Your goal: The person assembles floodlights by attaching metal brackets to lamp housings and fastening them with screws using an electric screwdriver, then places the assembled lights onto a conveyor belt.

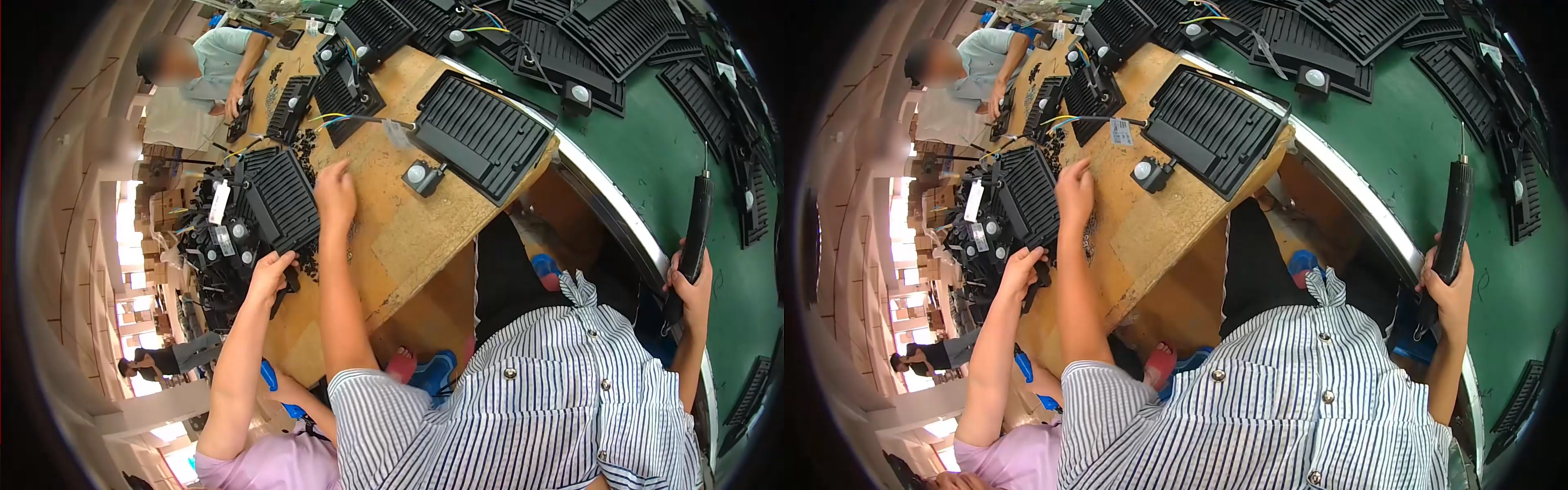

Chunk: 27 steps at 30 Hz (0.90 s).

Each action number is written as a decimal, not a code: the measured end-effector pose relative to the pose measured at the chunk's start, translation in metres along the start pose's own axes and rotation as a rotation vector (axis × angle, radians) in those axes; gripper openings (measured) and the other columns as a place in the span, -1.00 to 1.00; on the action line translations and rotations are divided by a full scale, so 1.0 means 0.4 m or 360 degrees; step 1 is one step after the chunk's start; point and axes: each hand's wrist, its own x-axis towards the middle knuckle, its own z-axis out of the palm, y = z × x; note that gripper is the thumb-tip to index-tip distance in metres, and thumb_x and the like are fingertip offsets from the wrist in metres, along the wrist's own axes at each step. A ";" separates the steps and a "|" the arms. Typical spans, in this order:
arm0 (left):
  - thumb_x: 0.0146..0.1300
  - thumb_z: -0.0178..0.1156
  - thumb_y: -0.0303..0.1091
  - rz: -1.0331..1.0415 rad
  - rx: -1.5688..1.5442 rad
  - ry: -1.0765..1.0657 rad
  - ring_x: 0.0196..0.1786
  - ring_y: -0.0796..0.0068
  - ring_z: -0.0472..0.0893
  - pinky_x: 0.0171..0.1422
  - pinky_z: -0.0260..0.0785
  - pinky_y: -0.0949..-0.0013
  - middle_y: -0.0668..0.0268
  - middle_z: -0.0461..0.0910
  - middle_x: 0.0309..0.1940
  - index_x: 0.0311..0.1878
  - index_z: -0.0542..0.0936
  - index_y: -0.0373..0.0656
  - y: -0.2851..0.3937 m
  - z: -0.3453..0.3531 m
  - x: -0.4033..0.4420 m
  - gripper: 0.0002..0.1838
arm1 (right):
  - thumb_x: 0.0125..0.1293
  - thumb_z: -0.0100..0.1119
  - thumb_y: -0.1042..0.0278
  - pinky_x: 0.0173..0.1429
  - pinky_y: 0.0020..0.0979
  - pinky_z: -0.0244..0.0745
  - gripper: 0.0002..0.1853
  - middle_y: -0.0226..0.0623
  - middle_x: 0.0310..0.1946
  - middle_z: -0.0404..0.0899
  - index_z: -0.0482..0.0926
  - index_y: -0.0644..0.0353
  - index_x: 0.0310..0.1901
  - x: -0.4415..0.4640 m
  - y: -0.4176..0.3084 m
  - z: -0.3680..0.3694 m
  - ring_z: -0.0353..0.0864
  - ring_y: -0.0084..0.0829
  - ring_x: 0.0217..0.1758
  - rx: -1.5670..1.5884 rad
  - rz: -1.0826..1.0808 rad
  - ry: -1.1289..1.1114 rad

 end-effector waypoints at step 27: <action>0.12 0.08 -0.51 -0.0080 0.0959 0.0091 -0.22 -0.03 0.54 -0.13 0.41 0.08 0.01 0.50 -0.36 -0.28 0.63 -0.34 -0.019 -0.014 -0.042 -0.83 | -0.14 0.26 0.29 -0.45 -0.60 0.37 -0.36 -0.42 -0.53 0.39 0.32 0.32 0.04 -0.004 -0.015 0.013 0.39 -0.63 -0.55 -0.0175 0.0022 0.0004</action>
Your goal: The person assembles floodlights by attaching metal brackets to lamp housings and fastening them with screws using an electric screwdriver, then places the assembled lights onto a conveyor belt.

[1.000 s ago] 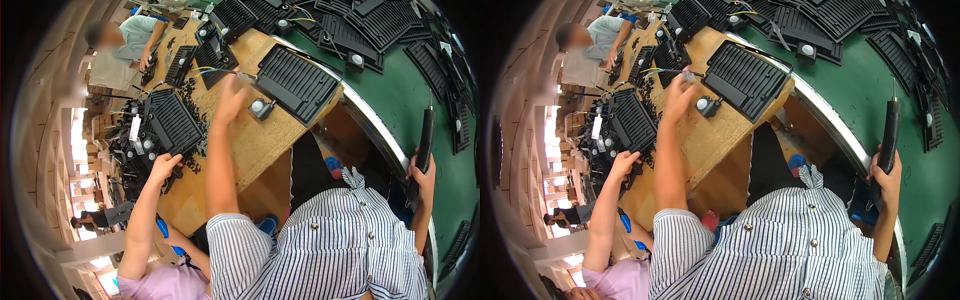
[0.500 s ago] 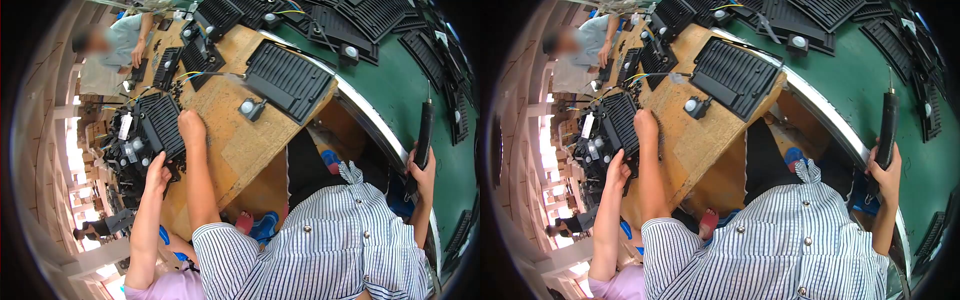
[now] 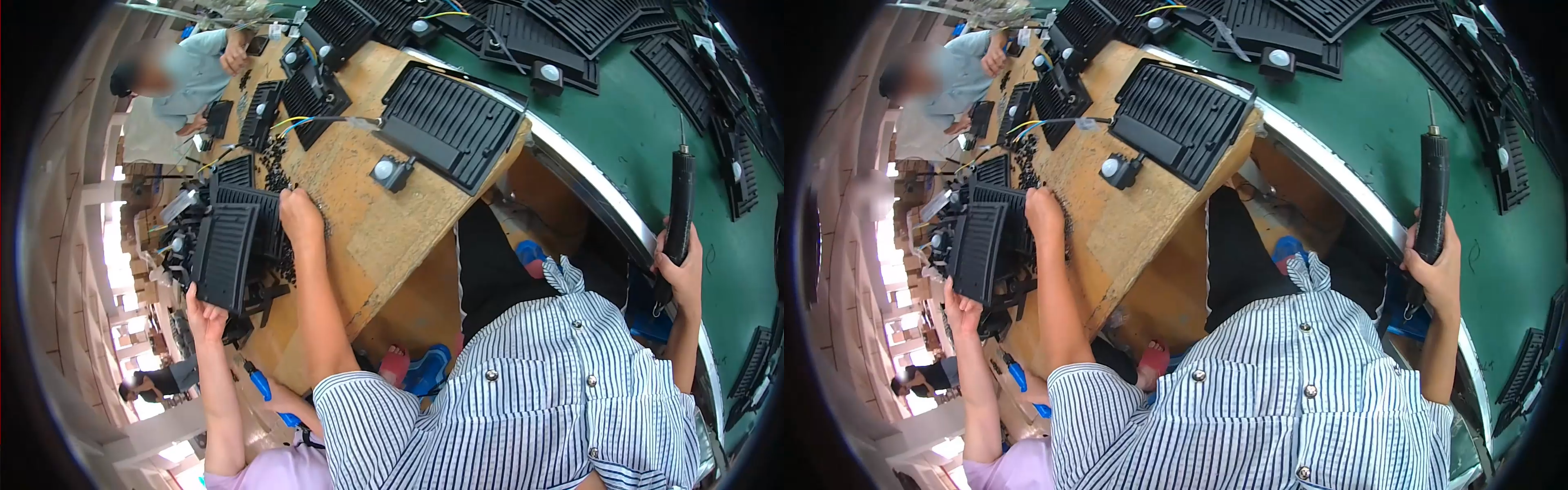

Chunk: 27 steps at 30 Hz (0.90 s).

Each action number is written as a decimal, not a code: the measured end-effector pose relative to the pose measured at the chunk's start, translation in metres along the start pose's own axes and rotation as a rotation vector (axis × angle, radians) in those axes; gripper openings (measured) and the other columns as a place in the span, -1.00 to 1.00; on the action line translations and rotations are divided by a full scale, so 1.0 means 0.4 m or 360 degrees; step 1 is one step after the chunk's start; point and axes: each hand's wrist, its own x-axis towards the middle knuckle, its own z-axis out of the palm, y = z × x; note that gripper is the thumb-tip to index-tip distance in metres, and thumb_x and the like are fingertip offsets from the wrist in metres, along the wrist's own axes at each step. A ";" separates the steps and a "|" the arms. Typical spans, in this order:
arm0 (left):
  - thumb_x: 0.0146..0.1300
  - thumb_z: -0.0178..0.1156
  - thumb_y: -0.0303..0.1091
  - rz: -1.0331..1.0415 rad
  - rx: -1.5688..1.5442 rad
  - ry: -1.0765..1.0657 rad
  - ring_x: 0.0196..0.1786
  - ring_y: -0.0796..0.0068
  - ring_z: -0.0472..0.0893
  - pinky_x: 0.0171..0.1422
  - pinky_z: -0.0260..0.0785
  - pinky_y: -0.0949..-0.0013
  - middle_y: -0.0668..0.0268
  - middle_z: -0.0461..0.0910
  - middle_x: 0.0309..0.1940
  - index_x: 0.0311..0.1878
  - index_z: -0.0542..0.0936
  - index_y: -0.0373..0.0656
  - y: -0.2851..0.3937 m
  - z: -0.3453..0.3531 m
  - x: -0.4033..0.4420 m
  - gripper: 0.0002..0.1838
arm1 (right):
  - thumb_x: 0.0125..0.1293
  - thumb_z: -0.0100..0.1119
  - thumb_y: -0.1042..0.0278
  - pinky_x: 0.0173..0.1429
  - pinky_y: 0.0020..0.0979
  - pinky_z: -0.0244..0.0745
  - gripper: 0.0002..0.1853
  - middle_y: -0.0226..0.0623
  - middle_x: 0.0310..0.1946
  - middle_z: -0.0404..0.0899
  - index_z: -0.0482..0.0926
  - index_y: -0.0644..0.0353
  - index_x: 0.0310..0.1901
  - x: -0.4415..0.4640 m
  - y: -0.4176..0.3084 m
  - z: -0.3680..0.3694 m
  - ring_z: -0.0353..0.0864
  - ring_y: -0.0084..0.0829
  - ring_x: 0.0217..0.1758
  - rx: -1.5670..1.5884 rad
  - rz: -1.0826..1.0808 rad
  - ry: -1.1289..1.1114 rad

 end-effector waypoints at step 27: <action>0.33 0.11 -0.43 -0.0556 -0.4124 -0.1752 -0.17 0.47 0.52 -0.06 0.43 0.48 0.32 0.53 -0.20 0.01 0.48 -0.18 0.698 -0.210 -0.228 -0.79 | -0.11 0.25 0.45 -0.17 -0.32 0.50 -0.43 -0.03 -0.38 0.56 0.35 0.37 0.01 -0.049 -0.121 0.060 0.60 -0.19 -0.34 -0.0508 -0.0045 -0.0909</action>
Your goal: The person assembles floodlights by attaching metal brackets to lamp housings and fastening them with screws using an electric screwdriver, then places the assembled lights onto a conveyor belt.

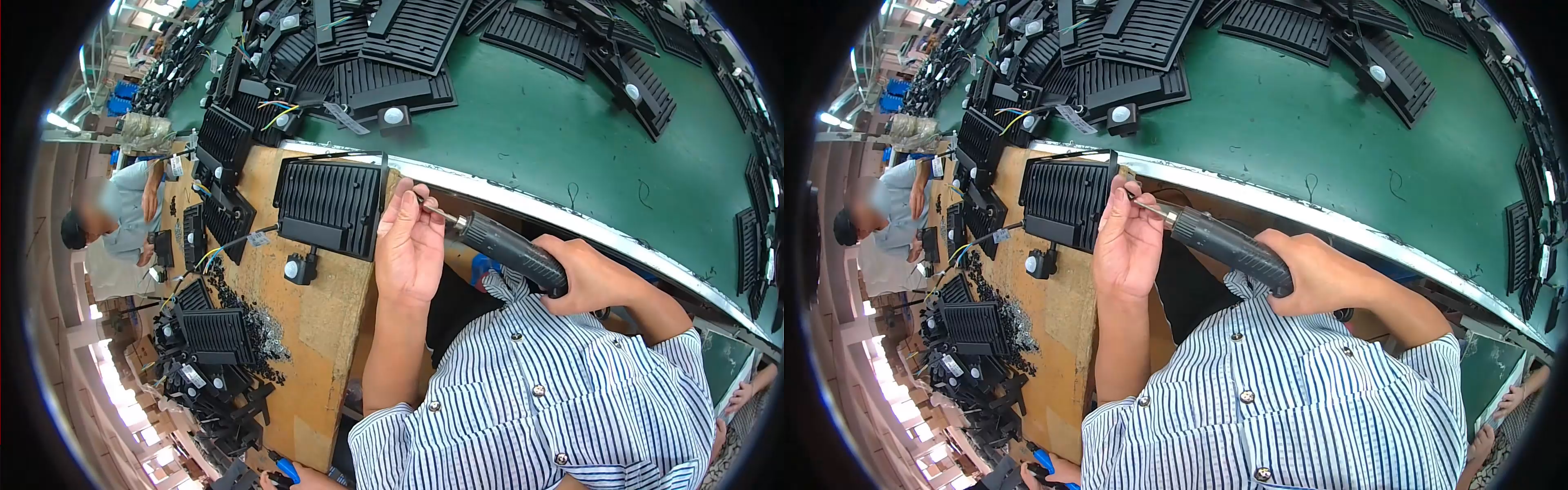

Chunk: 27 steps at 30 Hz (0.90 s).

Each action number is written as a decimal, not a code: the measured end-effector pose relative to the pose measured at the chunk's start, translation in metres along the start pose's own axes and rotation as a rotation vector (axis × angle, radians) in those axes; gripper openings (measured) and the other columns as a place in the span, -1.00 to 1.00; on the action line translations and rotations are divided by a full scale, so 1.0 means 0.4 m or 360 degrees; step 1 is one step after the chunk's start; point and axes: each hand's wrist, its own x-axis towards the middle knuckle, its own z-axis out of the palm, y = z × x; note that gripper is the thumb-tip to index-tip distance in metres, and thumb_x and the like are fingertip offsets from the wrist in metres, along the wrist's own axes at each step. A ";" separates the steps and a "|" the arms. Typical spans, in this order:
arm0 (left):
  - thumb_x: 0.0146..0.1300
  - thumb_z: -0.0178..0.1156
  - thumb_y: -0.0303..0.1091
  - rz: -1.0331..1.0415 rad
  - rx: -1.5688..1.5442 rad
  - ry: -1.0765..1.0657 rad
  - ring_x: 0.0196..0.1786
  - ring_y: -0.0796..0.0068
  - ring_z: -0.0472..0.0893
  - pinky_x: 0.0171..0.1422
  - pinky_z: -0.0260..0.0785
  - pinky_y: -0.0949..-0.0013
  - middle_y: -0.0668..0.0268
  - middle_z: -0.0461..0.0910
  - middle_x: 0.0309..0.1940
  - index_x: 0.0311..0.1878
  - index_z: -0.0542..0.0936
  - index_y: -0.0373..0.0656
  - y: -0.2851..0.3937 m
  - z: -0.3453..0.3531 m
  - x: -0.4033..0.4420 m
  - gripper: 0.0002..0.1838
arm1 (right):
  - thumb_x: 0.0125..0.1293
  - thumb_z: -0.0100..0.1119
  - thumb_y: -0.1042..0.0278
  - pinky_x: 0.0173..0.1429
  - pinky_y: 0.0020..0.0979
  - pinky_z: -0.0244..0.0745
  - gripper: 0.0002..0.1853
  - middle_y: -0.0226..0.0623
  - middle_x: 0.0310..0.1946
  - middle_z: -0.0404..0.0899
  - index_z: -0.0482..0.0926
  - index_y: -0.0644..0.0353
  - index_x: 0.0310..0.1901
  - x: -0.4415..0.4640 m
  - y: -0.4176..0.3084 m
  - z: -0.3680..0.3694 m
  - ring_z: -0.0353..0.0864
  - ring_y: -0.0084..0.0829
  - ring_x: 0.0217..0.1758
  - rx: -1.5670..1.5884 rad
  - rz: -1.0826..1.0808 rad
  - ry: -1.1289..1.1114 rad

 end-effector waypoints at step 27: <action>0.21 0.06 -0.40 0.1492 0.3206 -0.0499 0.00 0.11 0.50 0.15 0.27 0.20 0.10 0.56 -0.08 -0.03 0.56 -0.22 0.295 -0.107 0.184 -0.73 | -0.16 0.24 0.47 -0.21 -0.40 0.46 -0.50 -0.23 -0.47 0.52 0.40 0.32 -0.08 0.012 -0.016 0.003 0.55 -0.41 -0.39 0.0167 0.0076 0.0076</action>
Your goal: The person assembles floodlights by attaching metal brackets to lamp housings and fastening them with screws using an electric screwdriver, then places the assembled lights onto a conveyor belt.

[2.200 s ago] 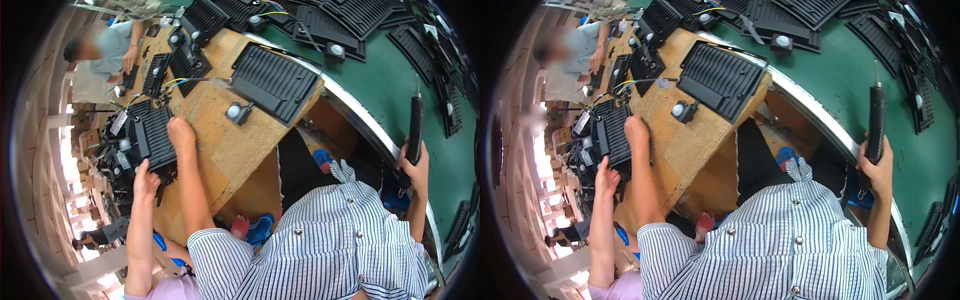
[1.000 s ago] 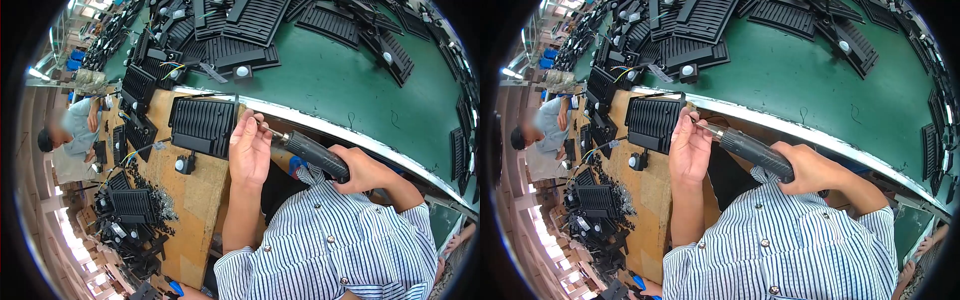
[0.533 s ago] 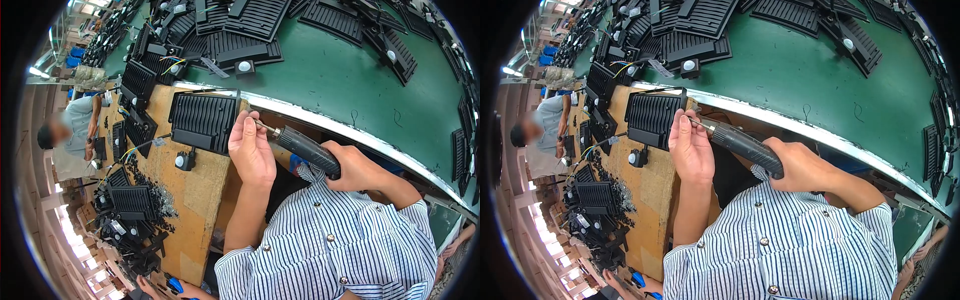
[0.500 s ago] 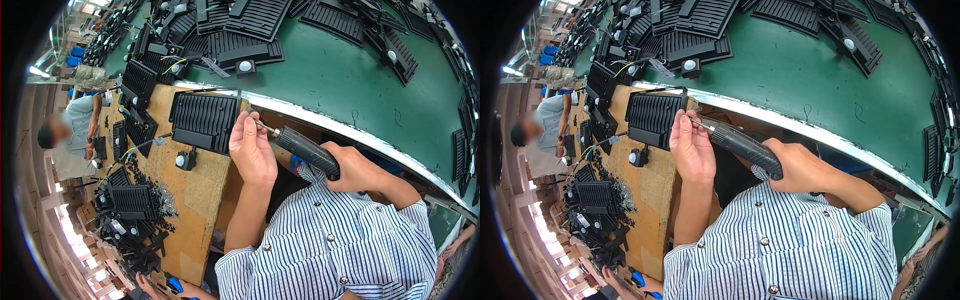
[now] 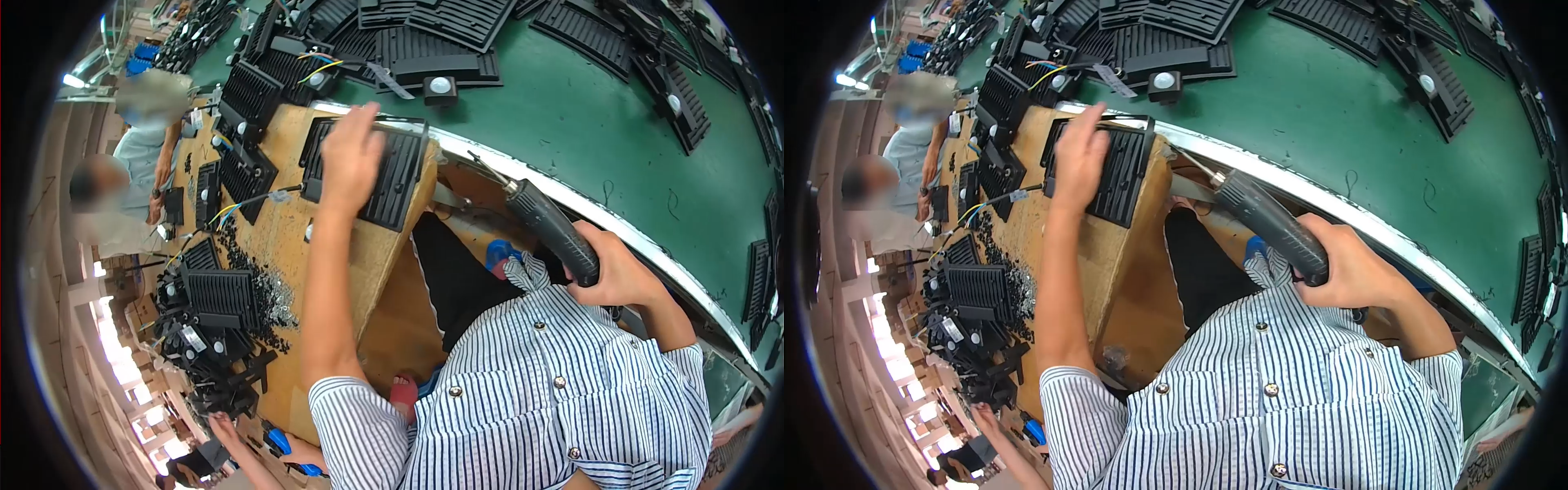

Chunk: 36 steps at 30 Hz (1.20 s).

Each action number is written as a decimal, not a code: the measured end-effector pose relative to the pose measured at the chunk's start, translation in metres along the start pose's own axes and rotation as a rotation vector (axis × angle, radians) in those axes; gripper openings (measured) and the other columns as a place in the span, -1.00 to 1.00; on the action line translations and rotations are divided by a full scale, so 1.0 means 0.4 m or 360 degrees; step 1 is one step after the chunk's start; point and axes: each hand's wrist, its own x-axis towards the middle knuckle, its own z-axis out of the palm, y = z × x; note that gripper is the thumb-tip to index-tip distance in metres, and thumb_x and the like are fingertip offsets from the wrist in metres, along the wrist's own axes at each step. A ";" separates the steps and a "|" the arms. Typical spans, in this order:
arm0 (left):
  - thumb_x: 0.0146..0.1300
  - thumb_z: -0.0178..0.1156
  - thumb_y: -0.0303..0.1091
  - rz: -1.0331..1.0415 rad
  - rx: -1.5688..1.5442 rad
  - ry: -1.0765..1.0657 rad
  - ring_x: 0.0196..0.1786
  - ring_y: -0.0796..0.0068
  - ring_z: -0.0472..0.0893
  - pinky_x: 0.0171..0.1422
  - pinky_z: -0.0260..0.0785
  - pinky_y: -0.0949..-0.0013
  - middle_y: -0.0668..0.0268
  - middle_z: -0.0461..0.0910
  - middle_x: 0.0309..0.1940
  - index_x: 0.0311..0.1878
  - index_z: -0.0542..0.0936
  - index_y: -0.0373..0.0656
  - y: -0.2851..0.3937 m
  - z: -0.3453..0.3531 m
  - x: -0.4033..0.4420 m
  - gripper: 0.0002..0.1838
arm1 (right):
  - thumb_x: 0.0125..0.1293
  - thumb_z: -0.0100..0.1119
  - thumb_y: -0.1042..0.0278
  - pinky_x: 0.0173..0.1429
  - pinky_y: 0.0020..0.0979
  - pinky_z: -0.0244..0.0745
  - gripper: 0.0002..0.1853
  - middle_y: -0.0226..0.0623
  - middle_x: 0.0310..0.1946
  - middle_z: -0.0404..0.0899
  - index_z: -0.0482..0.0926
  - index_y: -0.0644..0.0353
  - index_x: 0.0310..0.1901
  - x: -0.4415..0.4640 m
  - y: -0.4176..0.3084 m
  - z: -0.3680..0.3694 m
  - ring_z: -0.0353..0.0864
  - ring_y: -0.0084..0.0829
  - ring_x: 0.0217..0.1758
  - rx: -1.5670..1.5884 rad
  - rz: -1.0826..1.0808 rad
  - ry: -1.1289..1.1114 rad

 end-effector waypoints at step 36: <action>0.09 0.27 -0.41 -0.1120 0.0979 0.0265 -0.29 0.06 0.58 -0.16 0.40 0.18 0.07 0.58 -0.35 -0.27 0.69 -0.23 -0.298 -0.304 -0.425 -0.85 | -0.16 0.25 0.45 -0.18 -0.35 0.47 -0.43 -0.09 -0.43 0.54 0.39 0.37 -0.01 0.017 0.031 0.033 0.57 -0.27 -0.37 -0.0179 0.0112 -0.0192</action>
